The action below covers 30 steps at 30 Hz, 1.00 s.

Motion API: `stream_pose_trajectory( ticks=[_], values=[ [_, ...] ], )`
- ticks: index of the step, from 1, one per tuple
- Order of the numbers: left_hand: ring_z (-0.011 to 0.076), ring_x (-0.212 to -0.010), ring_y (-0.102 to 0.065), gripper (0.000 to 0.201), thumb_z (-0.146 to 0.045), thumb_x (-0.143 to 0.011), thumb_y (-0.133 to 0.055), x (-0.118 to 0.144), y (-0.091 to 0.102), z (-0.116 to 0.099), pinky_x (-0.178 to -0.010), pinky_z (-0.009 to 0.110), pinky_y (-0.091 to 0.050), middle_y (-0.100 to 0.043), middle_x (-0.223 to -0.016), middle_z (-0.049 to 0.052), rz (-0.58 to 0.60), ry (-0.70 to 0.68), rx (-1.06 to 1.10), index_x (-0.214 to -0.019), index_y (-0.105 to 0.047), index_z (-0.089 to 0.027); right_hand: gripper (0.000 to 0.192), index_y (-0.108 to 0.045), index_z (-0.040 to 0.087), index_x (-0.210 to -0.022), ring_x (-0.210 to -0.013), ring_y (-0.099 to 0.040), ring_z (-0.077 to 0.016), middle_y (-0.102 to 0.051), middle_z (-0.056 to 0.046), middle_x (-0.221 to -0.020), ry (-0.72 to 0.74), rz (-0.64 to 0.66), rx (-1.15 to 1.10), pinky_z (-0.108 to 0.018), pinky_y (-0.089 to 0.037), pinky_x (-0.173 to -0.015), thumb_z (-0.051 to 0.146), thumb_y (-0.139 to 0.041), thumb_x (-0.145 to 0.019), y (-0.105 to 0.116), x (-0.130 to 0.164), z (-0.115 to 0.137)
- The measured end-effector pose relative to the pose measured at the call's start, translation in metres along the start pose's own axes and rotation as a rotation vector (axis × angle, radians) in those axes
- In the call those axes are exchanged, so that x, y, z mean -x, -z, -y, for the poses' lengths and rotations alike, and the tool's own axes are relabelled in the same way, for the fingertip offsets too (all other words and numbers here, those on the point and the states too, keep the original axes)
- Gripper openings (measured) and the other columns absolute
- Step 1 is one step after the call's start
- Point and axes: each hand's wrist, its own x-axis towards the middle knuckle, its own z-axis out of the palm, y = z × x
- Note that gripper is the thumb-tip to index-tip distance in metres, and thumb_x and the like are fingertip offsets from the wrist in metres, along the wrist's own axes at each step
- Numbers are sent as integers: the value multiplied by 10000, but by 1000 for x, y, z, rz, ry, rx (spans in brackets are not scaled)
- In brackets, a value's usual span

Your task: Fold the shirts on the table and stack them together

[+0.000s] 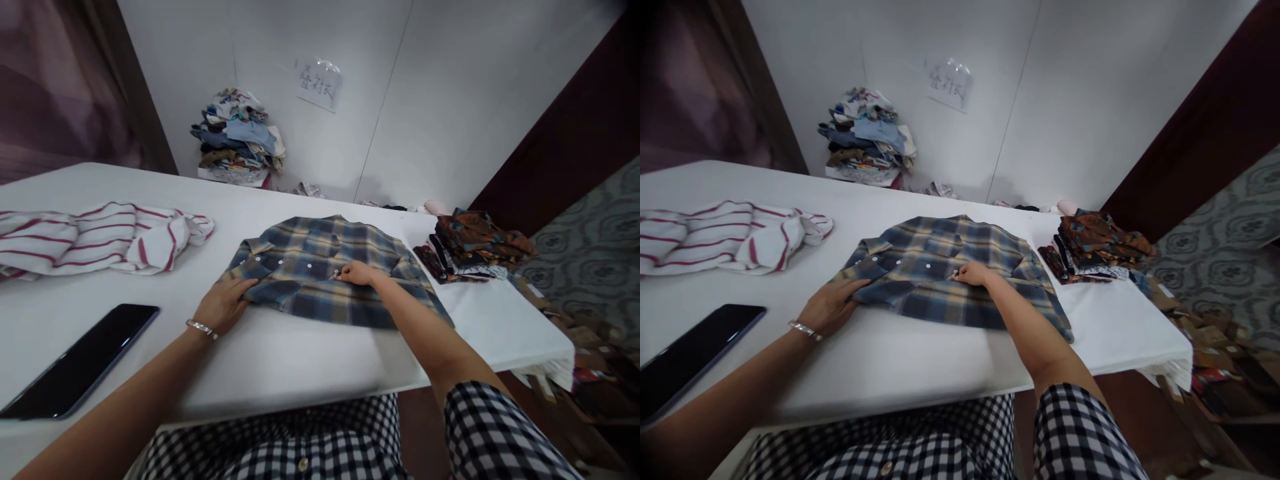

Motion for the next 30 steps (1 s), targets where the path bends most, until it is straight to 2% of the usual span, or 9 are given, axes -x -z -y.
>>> stream_pose_trajectory(
  ticks=[6,14,19,21,24,25,27,29,30],
  values=[
    [262,-940,-611,500,-164,-717,-433,2,-3,1,-798,402,-491,-667,-1072,90,6,-3,26,-1188,-595,-201,267,-614,159,-734,-539,-454,-104,-585,16,-624,-100,-215,-39,-224,-359,-553,306,-431,-860,-2,-11,-14],
    [262,-1003,-601,542,-98,-668,-436,3,-5,0,-848,402,-494,-663,-1092,96,-56,61,34,-1163,-626,-208,220,-616,175,-799,-754,-576,-170,-676,-61,-816,-124,-360,125,-247,-387,-677,298,-462,-895,-12,-24,-18],
    [235,-1062,-587,467,-144,-693,-426,3,-5,4,-944,353,-470,-658,-1131,66,-110,275,117,-1102,-646,-199,210,-646,175,-879,-845,-610,-226,-690,-104,-872,-109,-376,207,-301,-422,-750,323,-497,-892,-14,-19,-18],
    [219,-1035,-597,415,-169,-699,-423,3,-4,6,-944,329,-471,-674,-1084,47,-131,355,189,-1036,-663,-207,246,-642,167,-976,-937,-604,-240,-681,-124,-984,-47,-431,223,-332,-434,-817,321,-462,-909,-16,-11,-15],
    [208,-1006,-602,339,-185,-681,-435,2,-3,6,-943,312,-468,-684,-1025,42,-176,396,247,-919,-676,-211,333,-598,166,-1150,-1141,-538,-236,-616,-137,-1203,271,-538,235,-377,-400,-972,349,-432,-926,-30,12,-10],
    [207,-1000,-602,312,-190,-675,-441,1,-2,5,-944,311,-466,-684,-1013,46,-185,401,251,-882,-675,-208,369,-578,169,-1201,-1207,-501,-235,-584,-136,-1269,404,-514,245,-396,-374,-1019,371,-439,-925,-38,21,-9],
    [206,-988,-601,251,-205,-685,-445,-1,0,4,-938,313,-467,-684,-998,57,-158,418,239,-804,-667,-199,433,-541,189,-1278,-1300,-428,-244,-520,-128,-1367,572,-348,275,-449,-325,-1074,416,-463,-918,-52,36,-11],
    [208,-976,-603,221,-228,-709,-445,-5,4,2,-918,314,-473,-686,-980,62,-97,432,215,-748,-660,-195,463,-517,220,-1320,-1343,-385,-258,-480,-117,-1412,584,-168,294,-503,-298,-1089,442,-466,-917,-62,47,-14],
    [208,-966,-606,220,-238,-718,-448,-8,7,2,-902,311,-478,-689,-968,59,-63,437,203,-738,-663,-196,461,-514,234,-1326,-1352,-374,-262,-472,-114,-1419,556,-130,283,-521,-295,-1088,447,-456,-922,-63,51,-14]
  ],
)
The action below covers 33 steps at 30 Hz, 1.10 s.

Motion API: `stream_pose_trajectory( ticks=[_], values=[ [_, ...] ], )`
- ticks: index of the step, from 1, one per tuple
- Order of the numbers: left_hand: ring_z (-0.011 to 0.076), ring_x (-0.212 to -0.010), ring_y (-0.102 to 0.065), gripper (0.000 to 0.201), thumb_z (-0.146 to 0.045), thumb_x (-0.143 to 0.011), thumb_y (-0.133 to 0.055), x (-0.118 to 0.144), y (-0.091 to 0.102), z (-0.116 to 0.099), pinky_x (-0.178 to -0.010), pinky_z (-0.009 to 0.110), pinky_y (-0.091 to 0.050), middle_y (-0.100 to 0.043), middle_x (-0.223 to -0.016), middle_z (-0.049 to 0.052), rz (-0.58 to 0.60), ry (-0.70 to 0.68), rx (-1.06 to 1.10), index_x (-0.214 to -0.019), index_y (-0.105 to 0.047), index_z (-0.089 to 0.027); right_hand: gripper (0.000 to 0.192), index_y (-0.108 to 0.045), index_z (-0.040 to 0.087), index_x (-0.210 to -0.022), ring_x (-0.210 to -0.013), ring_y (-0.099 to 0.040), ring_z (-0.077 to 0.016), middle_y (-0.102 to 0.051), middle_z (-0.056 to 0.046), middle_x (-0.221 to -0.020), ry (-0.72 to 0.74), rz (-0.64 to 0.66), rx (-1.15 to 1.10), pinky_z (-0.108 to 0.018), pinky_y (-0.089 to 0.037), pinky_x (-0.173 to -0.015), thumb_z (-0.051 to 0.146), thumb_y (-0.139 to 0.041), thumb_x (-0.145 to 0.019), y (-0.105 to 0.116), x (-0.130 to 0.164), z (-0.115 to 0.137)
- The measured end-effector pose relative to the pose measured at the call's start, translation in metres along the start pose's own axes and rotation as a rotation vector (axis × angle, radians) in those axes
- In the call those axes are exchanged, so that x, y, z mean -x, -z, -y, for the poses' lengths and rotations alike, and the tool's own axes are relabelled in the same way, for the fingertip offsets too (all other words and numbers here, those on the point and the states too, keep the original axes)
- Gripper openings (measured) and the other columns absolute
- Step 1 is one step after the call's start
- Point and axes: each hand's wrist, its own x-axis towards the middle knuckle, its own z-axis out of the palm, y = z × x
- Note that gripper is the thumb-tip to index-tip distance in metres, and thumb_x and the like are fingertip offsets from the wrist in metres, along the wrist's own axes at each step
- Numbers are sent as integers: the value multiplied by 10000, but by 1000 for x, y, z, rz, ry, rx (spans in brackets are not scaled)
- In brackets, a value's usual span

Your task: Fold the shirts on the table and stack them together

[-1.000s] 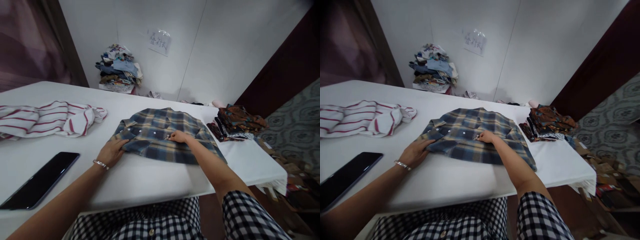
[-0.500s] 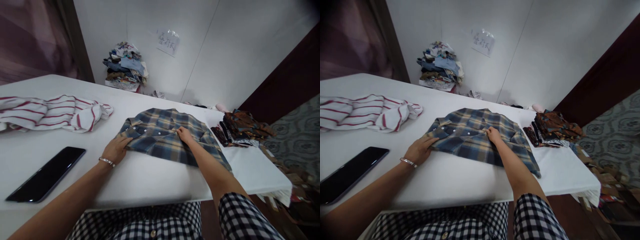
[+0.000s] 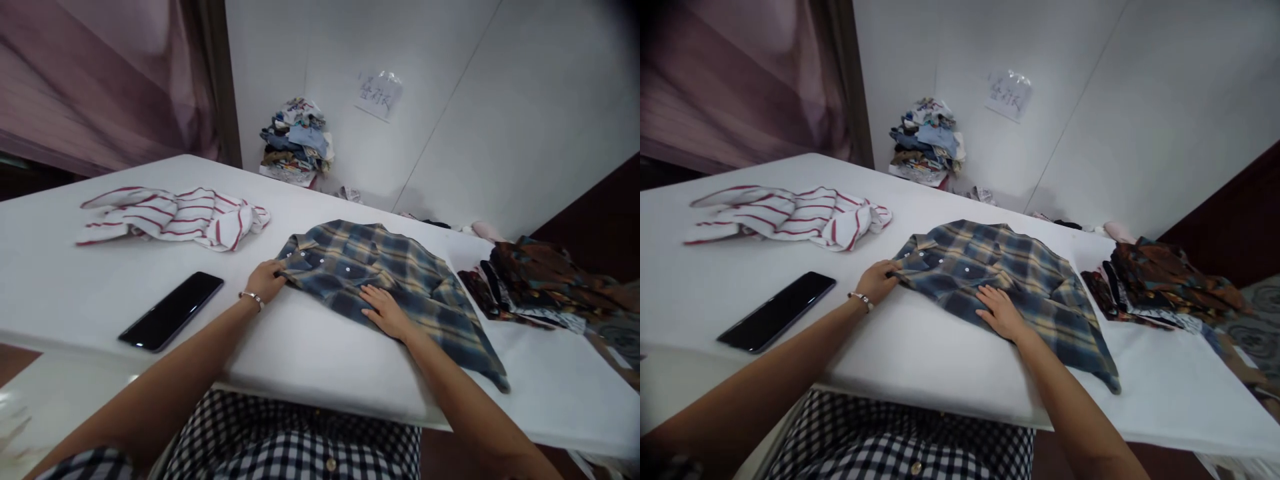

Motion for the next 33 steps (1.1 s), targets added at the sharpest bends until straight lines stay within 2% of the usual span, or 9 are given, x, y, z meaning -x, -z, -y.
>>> stream_pose_trajectory(
  ticks=[3,7,11,14,18,23,26,29,33],
  values=[
    [203,-877,-634,236,-254,-724,-471,-10,9,-5,-803,287,-498,-710,-903,40,72,32,-35,-782,-695,-212,458,-512,245,-1333,-1379,-328,-268,-448,-115,-1436,-60,-64,-44,-547,-283,-1092,444,-446,-926,7,4,7],
    [203,-876,-653,313,-231,-708,-503,-22,15,-11,-739,265,-487,-729,-947,31,128,97,-74,-940,-713,-238,541,-487,238,-1356,-1375,-330,-289,-445,-121,-1437,10,-90,-1,-566,-247,-1104,455,-554,-865,14,8,26],
    [210,-864,-654,317,-224,-714,-500,-26,13,-17,-685,266,-471,-731,-951,22,165,129,-120,-942,-719,-259,348,-637,198,-1183,-1205,-539,-271,-625,-124,-1247,38,-53,-5,-485,-403,-1019,314,-474,-899,6,11,30],
    [197,-812,-648,269,-288,-753,-507,-28,10,-17,-640,255,-446,-730,-896,17,211,102,-152,-914,-721,-266,338,-684,191,-1064,-938,-673,-217,-722,-93,-1020,-111,-192,-108,-376,-527,-852,265,-387,-920,9,7,18],
    [191,-780,-637,241,-343,-774,-524,-31,11,-12,-631,254,-432,-719,-843,9,265,25,-189,-906,-714,-274,315,-670,212,-1085,-949,-671,-221,-719,-75,-1036,-205,-368,-20,-371,-532,-853,251,-409,-914,17,-2,4],
    [245,-980,-603,292,-264,-765,-538,-27,17,-10,-801,313,-447,-681,-1046,66,222,-76,-252,-1020,-675,-234,315,-675,200,-1089,-1085,-610,-217,-677,-113,-1136,105,-153,139,-393,-504,-934,219,-414,-913,1,3,2],
    [245,-1003,-581,363,-216,-751,-566,-11,24,-16,-862,338,-438,-644,-1088,92,114,-254,-277,-1110,-620,-198,326,-634,189,-1173,-1167,-556,-241,-628,-138,-1220,155,-162,152,-440,-480,-968,250,-436,-922,-9,17,2],
    [229,-919,-583,188,-275,-837,-521,14,25,-22,-808,349,-447,-643,-975,87,-6,-390,-288,-958,-637,-187,334,-602,197,-1211,-1150,-560,-244,-622,-132,-1225,110,-220,144,-451,-480,-961,245,-428,-930,-10,31,2],
    [190,-794,-582,273,-303,-920,-416,38,15,-25,-708,318,-454,-640,-836,60,125,-542,-272,-806,-640,-195,282,-650,203,-1060,-970,-616,-215,-681,-107,-1048,49,-232,76,-382,-523,-846,227,-395,-942,-1,36,6]
  ],
)
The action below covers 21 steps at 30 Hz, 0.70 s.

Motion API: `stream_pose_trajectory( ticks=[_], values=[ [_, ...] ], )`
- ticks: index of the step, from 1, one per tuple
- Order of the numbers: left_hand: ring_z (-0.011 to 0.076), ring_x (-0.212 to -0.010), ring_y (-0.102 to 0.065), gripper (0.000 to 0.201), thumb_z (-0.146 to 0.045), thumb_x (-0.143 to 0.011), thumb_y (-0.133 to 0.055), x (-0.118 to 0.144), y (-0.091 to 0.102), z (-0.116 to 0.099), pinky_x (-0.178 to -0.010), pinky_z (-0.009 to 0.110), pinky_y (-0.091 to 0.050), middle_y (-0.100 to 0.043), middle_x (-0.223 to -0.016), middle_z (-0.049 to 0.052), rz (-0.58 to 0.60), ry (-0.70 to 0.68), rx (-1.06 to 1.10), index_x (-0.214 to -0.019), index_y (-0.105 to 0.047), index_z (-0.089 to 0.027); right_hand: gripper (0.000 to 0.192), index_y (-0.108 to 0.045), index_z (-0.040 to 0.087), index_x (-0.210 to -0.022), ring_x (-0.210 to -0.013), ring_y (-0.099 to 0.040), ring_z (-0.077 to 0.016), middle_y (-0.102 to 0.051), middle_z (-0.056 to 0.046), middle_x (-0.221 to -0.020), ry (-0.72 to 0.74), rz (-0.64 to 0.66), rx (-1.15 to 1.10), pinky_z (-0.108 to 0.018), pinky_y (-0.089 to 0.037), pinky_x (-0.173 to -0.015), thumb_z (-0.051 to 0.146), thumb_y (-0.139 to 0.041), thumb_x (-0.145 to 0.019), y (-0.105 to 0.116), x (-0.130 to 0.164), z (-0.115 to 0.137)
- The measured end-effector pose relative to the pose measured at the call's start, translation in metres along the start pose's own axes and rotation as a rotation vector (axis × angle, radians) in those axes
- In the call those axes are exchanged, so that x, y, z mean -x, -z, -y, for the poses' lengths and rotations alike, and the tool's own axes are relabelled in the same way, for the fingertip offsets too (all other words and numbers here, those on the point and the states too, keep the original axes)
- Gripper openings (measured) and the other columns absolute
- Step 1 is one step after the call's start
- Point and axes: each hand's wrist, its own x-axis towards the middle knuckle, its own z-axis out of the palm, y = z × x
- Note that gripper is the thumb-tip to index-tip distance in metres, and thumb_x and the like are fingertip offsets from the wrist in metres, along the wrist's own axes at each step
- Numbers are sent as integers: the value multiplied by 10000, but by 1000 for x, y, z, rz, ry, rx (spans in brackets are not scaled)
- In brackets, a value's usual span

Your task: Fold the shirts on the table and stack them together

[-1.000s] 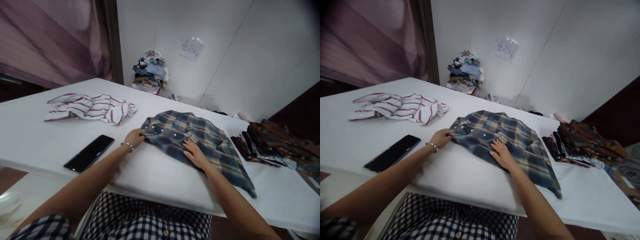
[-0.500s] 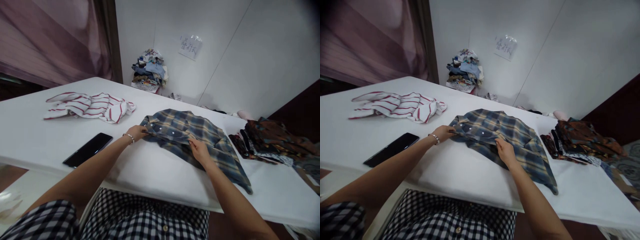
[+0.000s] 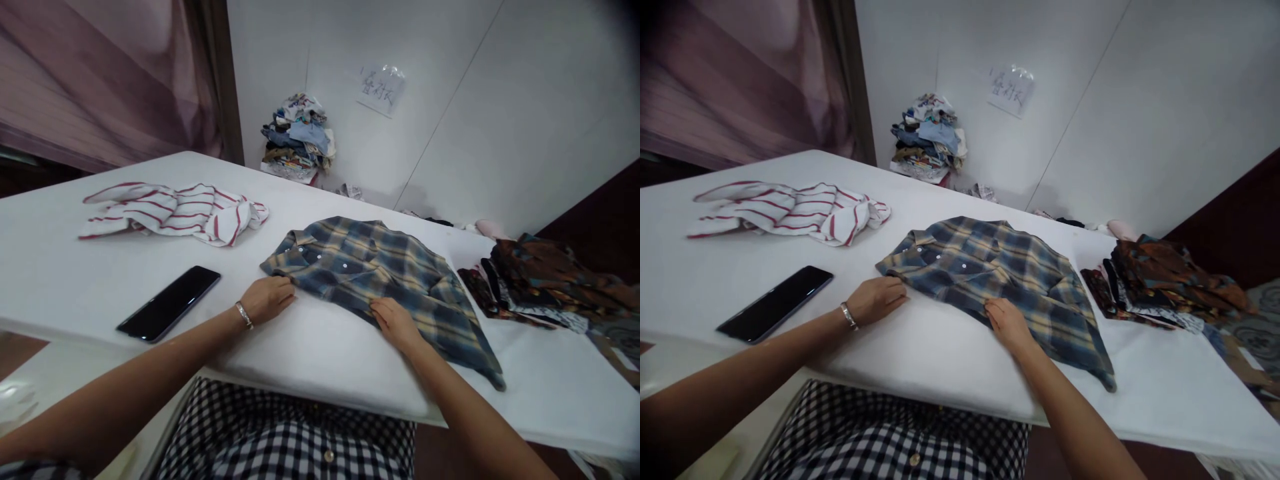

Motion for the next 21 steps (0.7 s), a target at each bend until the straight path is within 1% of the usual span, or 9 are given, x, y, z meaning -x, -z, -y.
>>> stream_pose_trajectory(
  ticks=[2,4,6,8,11,13,16,18,21],
  values=[
    [199,-878,-585,227,-261,-912,-435,-2,-7,0,-756,329,-465,-651,-961,77,-5,-26,27,-938,-651,-194,256,-649,208,-1004,-921,-614,-207,-683,-94,-982,-65,-25,-35,-356,-520,-810,250,-404,-943,4,-4,2],
    [220,-1000,-564,225,-224,-881,-484,-11,-13,3,-839,359,-460,-635,-1093,91,-41,-10,36,-1040,-640,-194,242,-642,215,-983,-905,-609,-205,-677,-84,-947,-127,-56,-45,-344,-511,-800,267,-409,-942,6,-8,3],
    [234,-1041,-548,206,-216,-853,-527,-22,-16,6,-866,384,-453,-639,-1100,86,-23,0,24,-1011,-658,-200,244,-639,217,-979,-907,-606,-209,-674,-82,-941,-150,-54,-24,-342,-501,-799,273,-405,-939,6,-9,3],
    [235,-1008,-555,161,-214,-843,-536,-32,-18,7,-839,391,-456,-659,-1018,82,19,-1,4,-912,-681,-204,255,-642,215,-978,-917,-605,-214,-674,-85,-956,-146,-12,-1,-343,-495,-801,273,-397,-939,6,-7,4],
    [219,-934,-562,217,-196,-870,-470,-40,-13,5,-797,381,-462,-655,-910,90,11,-4,-2,-806,-677,-189,257,-649,210,-955,-898,-614,-213,-681,-82,-945,-157,21,-25,-339,-493,-797,276,-401,-936,8,-3,4],
    [207,-897,-561,279,-186,-896,-409,-38,-5,5,-790,369,-466,-645,-886,92,-6,-53,14,-786,-666,-180,247,-650,213,-940,-865,-621,-207,-683,-72,-912,-185,-2,-73,-328,-497,-779,285,-414,-933,12,-1,4],
    [194,-870,-562,305,-173,-912,-372,-26,9,9,-785,344,-466,-638,-904,88,-8,-144,15,-811,-659,-184,240,-652,220,-952,-867,-623,-205,-683,-70,-908,-187,-42,-99,-325,-499,-783,292,-424,-932,18,0,6],
    [190,-850,-567,295,-175,-914,-379,-14,14,14,-767,331,-468,-638,-894,80,10,-169,-10,-808,-654,-191,242,-653,213,-991,-910,-618,-212,-686,-83,-963,-127,4,-83,-340,-500,-811,288,-430,-932,20,1,8],
    [187,-899,-578,303,-173,-923,-362,0,13,17,-808,322,-474,-650,-910,76,53,-201,3,-793,-636,-184,282,-627,202,-1125,-981,-605,-228,-672,-106,-1074,-29,115,-49,-374,-497,-856,303,-451,-929,18,5,14]
  ],
)
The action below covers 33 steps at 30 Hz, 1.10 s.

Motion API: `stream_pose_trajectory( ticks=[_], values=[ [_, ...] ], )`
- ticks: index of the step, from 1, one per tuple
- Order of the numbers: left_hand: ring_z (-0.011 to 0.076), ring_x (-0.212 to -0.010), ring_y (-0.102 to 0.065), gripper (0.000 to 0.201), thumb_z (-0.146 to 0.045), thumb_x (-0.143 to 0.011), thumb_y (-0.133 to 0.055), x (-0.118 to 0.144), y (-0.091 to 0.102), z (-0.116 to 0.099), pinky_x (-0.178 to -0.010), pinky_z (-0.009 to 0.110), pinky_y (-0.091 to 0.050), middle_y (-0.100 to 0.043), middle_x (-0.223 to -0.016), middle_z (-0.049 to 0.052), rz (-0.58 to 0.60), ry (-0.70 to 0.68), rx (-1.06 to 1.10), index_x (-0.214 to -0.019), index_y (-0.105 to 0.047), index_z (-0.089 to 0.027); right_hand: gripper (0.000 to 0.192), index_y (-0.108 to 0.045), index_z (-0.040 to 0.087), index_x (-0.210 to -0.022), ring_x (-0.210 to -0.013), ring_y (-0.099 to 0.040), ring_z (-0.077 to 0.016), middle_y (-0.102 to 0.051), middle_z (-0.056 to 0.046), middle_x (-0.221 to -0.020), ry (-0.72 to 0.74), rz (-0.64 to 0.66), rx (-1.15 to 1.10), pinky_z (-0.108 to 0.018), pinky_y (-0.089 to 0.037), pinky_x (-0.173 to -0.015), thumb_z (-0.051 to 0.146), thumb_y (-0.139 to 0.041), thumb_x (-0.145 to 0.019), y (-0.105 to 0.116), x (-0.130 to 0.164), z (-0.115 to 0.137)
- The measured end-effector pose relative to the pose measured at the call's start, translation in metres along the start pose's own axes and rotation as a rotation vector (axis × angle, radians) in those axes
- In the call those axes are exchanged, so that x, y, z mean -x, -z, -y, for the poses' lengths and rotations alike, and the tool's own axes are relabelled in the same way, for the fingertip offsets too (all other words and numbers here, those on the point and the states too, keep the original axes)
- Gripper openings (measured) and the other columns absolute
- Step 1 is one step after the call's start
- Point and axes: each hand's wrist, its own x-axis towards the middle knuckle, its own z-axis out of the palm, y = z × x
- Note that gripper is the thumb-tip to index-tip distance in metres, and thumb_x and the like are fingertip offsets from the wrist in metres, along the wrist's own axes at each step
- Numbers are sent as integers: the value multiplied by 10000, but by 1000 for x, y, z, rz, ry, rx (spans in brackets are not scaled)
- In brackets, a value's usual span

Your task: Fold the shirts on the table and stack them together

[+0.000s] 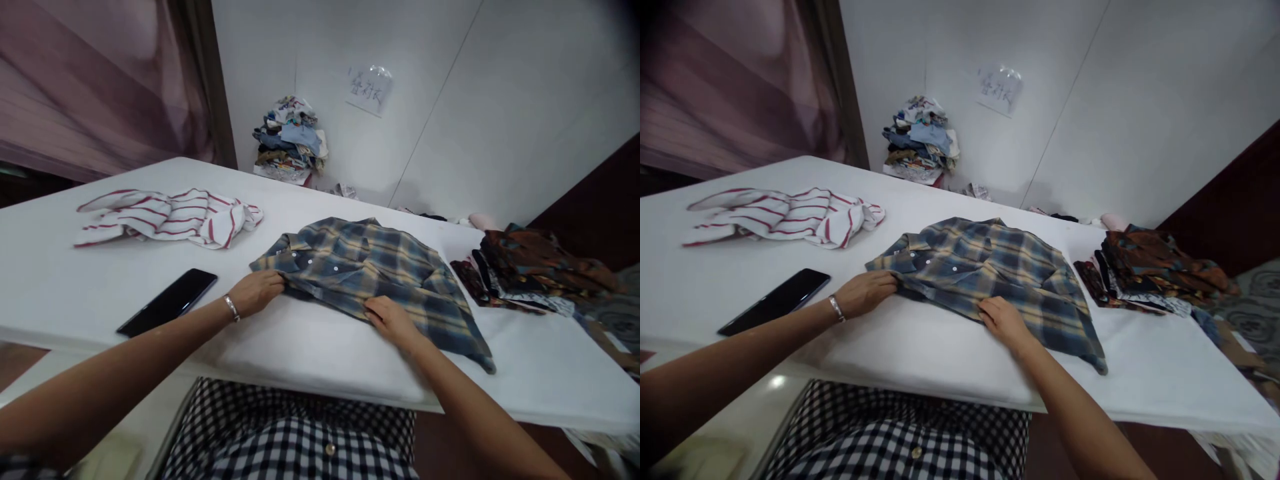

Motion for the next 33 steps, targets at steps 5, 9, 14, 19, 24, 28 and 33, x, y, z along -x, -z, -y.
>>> stream_pose_trajectory(
  ticks=[5,9,14,19,24,28,33],
  values=[
    [199,-994,-579,285,-202,-917,-347,4,-10,-2,-912,347,-452,-657,-977,98,-30,59,94,-833,-617,-165,485,-492,228,-1341,-1107,-562,-261,-603,-125,-1245,46,67,39,-428,-460,-947,412,-525,-893,2,7,12],
    [184,-854,-609,222,-300,-897,-430,4,-8,-3,-767,307,-469,-670,-902,46,29,219,163,-858,-618,-189,429,-548,238,-1282,-1112,-572,-234,-626,-98,-1224,19,49,-81,-395,-460,-961,422,-521,-896,7,8,7],
    [150,-710,-587,243,-415,-880,-496,-6,1,-10,-611,264,-404,-656,-811,9,-95,424,108,-864,-627,-211,270,-678,221,-1050,-1026,-614,-217,-686,-83,-1084,-191,-174,-56,-392,-479,-921,316,-465,-914,12,-9,-26],
    [186,-878,-584,295,-449,-867,-534,-31,-3,-14,-757,297,-436,-640,-953,60,-129,230,118,-948,-661,-195,329,-645,199,-1134,-1063,-578,-250,-666,-102,-1127,-315,-107,125,-396,-432,-936,362,-560,-862,12,-46,-44],
    [215,-907,-571,247,-381,-834,-587,-50,-15,-17,-796,336,-438,-635,-986,81,28,247,127,-964,-678,-191,326,-669,196,-1064,-878,-612,-228,-697,-86,-963,-479,-39,62,-316,-443,-767,415,-578,-840,3,-74,-50],
    [204,-888,-566,158,-272,-835,-542,-61,-12,-18,-788,314,-423,-637,-871,63,58,288,170,-799,-666,-180,174,-692,194,-806,-798,-603,-194,-689,-55,-849,-517,-52,-14,-273,-417,-712,303,-560,-835,-1,-81,-59],
    [169,-761,-578,272,-403,-862,-457,-81,7,-7,-685,280,-403,-634,-780,14,127,463,350,-758,-608,-202,269,-629,184,-872,-790,-581,-183,-665,-55,-859,-551,-135,8,-257,-398,-692,313,-396,-909,6,-85,-69]
  ],
)
